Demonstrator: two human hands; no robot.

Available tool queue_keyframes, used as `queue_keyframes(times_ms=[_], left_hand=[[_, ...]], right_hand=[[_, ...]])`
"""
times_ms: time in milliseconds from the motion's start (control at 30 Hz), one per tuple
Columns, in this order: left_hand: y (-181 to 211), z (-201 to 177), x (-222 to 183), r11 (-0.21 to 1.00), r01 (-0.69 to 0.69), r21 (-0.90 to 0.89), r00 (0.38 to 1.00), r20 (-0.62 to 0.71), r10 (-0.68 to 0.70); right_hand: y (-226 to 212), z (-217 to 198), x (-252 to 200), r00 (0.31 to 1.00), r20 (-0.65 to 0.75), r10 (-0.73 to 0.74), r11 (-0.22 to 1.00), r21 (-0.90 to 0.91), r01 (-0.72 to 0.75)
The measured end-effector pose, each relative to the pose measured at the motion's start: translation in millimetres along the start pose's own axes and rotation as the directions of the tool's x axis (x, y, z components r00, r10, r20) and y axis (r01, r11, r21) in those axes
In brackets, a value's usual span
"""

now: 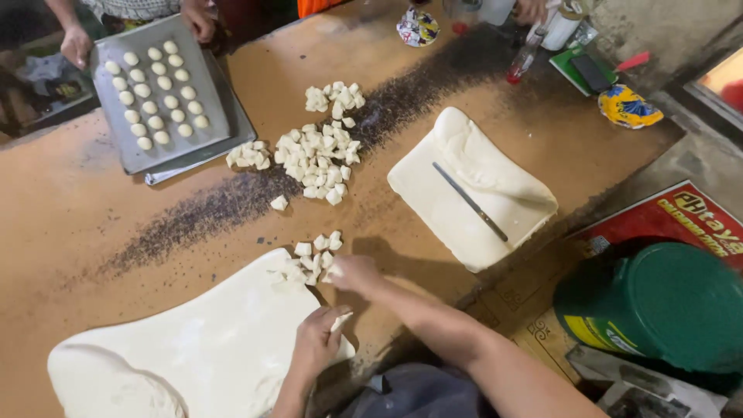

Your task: Cutting dough into strips and rolling small pieces into balls on a bakery table

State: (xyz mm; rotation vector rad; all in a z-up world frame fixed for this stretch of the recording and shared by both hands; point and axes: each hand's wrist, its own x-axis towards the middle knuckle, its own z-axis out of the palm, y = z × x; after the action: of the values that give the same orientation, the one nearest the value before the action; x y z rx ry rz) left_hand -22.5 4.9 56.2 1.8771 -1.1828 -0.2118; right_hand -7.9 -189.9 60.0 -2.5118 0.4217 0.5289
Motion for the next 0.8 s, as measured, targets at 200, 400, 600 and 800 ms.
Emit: queue_keyframes(times_ms=[200, 400, 600, 800], left_hand=[[-52, -9, 6, 0.955, 0.272, -0.115, 0.961, -0.012, -0.276], [-51, -5, 13, 0.940, 0.232, -0.251, 0.918, -0.263, -0.296], [-11, 17, -4, 0.980, 0.201, 0.003, 0.979, 0.018, -0.201], [-63, -27, 11, 0.935, 0.348, -0.062, 0.937, 0.028, -0.347]], right_hand=[[-44, -80, -84, 0.921, 0.022, -0.390, 0.898, 0.232, 0.375], [-23, 5, -45, 0.492, -0.635, -0.595, 0.532, 0.147, 0.834], [38, 53, 14, 0.842, -0.435, -0.320, 0.941, -0.045, 0.334], [-14, 6, -36, 0.849, -0.361, -0.387, 0.892, 0.090, 0.444]])
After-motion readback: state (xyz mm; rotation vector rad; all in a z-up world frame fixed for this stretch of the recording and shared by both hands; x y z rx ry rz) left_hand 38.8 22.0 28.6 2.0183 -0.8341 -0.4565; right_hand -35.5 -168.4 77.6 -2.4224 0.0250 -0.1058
